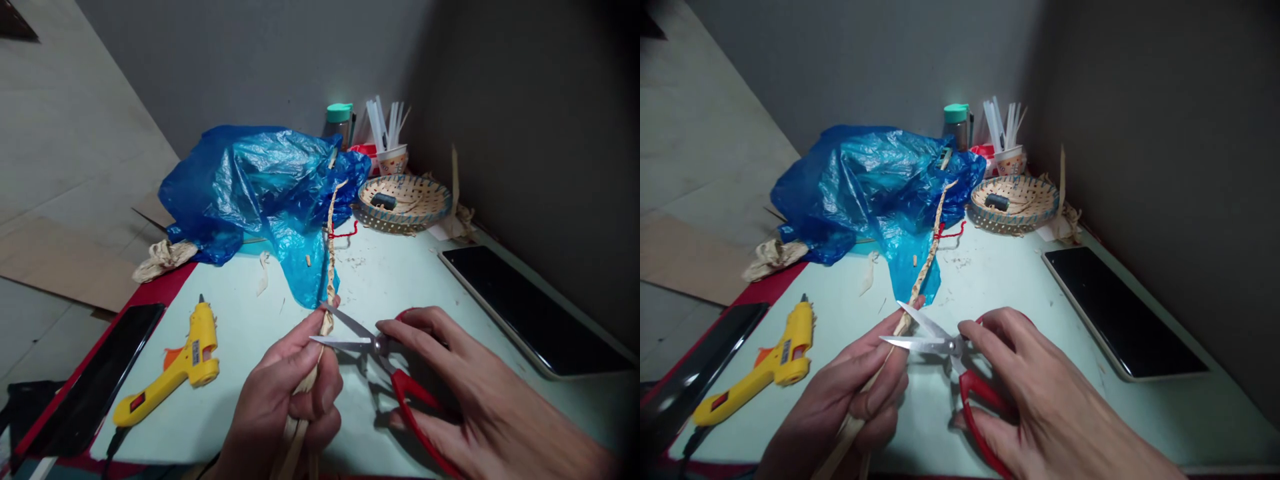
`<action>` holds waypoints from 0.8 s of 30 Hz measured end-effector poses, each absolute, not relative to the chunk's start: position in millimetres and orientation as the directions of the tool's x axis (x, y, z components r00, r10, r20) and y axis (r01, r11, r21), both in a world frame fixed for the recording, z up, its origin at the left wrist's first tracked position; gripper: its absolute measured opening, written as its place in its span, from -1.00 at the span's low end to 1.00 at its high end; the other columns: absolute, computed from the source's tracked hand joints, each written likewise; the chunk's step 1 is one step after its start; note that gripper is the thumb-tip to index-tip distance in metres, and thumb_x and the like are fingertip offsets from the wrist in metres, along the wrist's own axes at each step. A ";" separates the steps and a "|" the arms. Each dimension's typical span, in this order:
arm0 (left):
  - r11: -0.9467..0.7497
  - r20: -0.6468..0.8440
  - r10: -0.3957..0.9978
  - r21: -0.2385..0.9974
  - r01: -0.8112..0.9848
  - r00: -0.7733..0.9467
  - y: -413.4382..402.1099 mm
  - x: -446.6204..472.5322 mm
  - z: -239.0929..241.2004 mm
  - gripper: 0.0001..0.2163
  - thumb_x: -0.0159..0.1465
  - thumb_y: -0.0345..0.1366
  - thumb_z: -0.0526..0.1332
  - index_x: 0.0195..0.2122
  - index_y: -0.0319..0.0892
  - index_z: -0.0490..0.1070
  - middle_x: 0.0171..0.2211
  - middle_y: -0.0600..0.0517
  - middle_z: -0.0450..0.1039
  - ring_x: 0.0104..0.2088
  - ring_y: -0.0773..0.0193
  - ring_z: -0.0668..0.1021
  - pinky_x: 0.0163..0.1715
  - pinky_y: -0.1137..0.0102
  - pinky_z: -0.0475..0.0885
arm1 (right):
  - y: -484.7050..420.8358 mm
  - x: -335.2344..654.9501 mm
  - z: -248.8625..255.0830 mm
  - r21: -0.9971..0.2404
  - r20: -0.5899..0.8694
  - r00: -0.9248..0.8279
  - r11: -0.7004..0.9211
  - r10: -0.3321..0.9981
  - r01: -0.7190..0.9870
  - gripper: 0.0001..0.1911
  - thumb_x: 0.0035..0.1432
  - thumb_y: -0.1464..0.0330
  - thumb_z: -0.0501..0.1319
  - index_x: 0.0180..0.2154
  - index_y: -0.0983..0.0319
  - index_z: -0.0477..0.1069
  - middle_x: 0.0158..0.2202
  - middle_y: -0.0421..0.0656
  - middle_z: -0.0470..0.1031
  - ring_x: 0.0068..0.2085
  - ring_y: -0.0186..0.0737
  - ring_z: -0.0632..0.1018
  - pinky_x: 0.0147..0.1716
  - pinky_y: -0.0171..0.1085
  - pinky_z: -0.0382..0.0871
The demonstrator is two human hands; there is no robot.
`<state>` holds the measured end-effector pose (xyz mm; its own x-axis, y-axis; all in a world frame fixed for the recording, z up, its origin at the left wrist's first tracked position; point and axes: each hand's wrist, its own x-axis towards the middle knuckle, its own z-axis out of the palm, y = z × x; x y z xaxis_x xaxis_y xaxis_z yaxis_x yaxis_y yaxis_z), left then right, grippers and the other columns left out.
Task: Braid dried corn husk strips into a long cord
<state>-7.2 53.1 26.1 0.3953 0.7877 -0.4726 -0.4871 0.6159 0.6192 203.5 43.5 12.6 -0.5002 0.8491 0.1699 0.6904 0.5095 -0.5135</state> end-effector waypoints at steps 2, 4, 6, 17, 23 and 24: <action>0.611 -0.459 0.792 0.597 -0.519 0.403 53.2 -7.1 26.9 -0.57 0.33 -0.40 -0.03 0.23 -0.25 0.06 -0.67 0.17 0.17 -0.70 0.48 0.02 -0.73 0.57 0.02 | 44.4 202.0 11.1 -0.512 0.171 -0.503 0.513 0.847 0.689 -0.44 0.07 0.38 0.22 0.12 0.20 0.18 -0.03 0.00 0.32 -0.11 -0.15 0.48 -0.19 -0.27 0.49; 0.617 -0.458 0.787 0.577 -0.535 0.414 52.8 -6.4 27.0 -0.61 0.33 -0.40 -0.02 0.19 -0.26 0.12 -0.68 0.17 0.16 -0.69 0.48 -0.01 -0.72 0.56 0.00 | 45.7 200.4 8.4 -0.492 0.199 -0.502 0.529 0.841 0.692 -0.46 0.07 0.38 0.21 0.11 0.21 0.19 -0.04 0.00 0.32 -0.11 -0.15 0.47 -0.20 -0.27 0.49; 0.616 -0.459 0.788 0.579 -0.534 0.411 51.9 -5.2 26.5 -0.63 0.32 -0.38 0.01 0.16 -0.24 0.17 -0.68 0.17 0.15 -0.68 0.47 -0.01 -0.72 0.55 -0.02 | 47.7 197.8 6.2 -0.456 0.237 -0.505 0.554 0.830 0.697 -0.49 0.08 0.38 0.19 0.09 0.21 0.20 -0.05 0.01 0.32 -0.12 -0.14 0.47 -0.21 -0.25 0.49; 0.610 -0.439 0.792 0.593 -0.526 0.424 50.8 -5.9 24.8 -0.88 0.26 -0.26 0.14 -0.24 -0.19 0.33 -0.65 0.17 0.11 -0.66 0.47 -0.05 -0.71 0.55 -0.07 | 55.2 189.8 2.7 -0.335 0.316 -0.516 0.603 0.796 0.724 -0.56 0.22 0.38 0.06 0.13 0.27 0.17 -0.14 0.02 0.33 -0.25 -0.15 0.47 -0.32 -0.18 0.48; 0.600 -0.410 0.799 0.587 -0.543 0.440 50.9 -4.8 22.3 -0.80 0.31 -0.33 0.05 -0.06 -0.16 0.28 -0.66 0.19 0.11 -0.68 0.46 -0.04 -0.72 0.54 -0.08 | 55.1 195.7 0.1 -0.362 0.292 -0.530 0.605 0.796 0.709 -0.56 0.25 0.36 0.05 0.16 0.23 0.15 -0.17 -0.03 0.34 -0.29 -0.21 0.46 -0.37 -0.25 0.43; 0.607 -0.412 0.794 0.580 -0.543 0.447 51.2 -4.8 22.7 -0.77 0.30 -0.34 0.05 -0.02 -0.16 0.27 -0.66 0.20 0.11 -0.69 0.47 -0.05 -0.72 0.54 -0.08 | 55.4 196.4 -0.2 -0.358 0.294 -0.534 0.609 0.793 0.708 -0.57 0.26 0.36 0.05 0.16 0.23 0.15 -0.19 -0.05 0.34 -0.30 -0.22 0.45 -0.39 -0.26 0.41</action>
